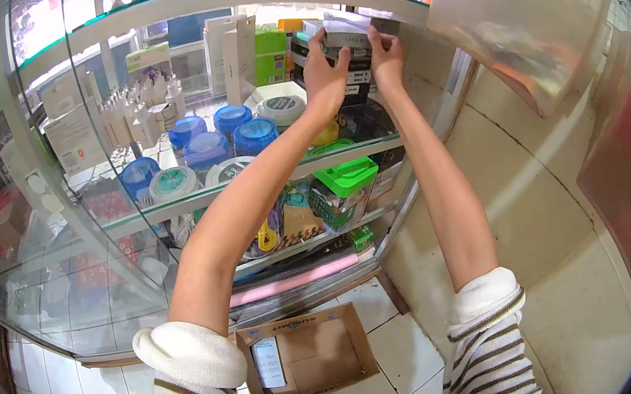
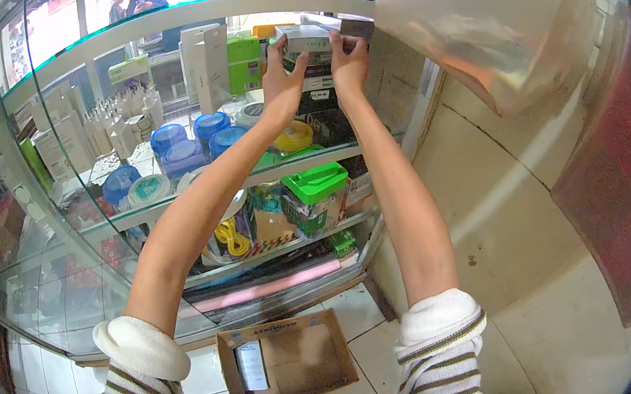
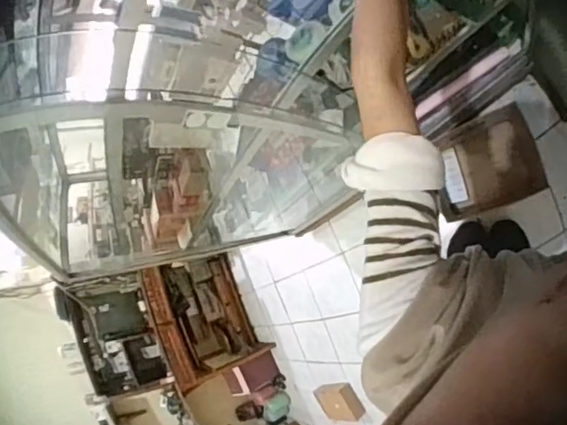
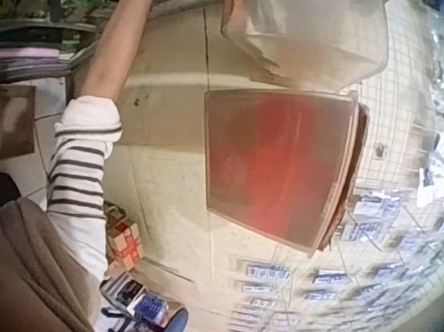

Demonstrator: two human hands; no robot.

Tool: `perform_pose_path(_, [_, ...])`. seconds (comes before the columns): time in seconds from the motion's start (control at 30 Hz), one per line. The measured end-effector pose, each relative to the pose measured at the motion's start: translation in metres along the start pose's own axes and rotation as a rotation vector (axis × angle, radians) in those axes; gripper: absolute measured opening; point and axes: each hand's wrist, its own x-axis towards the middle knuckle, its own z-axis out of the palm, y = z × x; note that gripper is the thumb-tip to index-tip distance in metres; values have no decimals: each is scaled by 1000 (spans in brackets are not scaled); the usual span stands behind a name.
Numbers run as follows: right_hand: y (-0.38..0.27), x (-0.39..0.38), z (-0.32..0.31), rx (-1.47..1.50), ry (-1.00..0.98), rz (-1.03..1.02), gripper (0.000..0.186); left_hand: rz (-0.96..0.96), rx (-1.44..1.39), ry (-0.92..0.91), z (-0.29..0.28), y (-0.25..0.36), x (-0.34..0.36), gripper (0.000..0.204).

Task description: The person picks up several cardboard boxes from a counter and places them into a yellow plastic crate on the floor. The person then takes several small boxed electronic items from a glass display shelf and arranges them into the crate, and finally places a paper document into a larger cardboard box on the floor.

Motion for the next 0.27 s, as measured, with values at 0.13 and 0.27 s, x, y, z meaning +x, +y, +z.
perform_pose_path(0.13, [-33, -34, -12, 166, 110, -39, 35, 213, 49, 270, -8, 34, -17, 40])
perform_pose_path(0.27, [-78, -96, -48, 697, -20, 93, 35, 292, 41, 320, -28, 64, -50, 37])
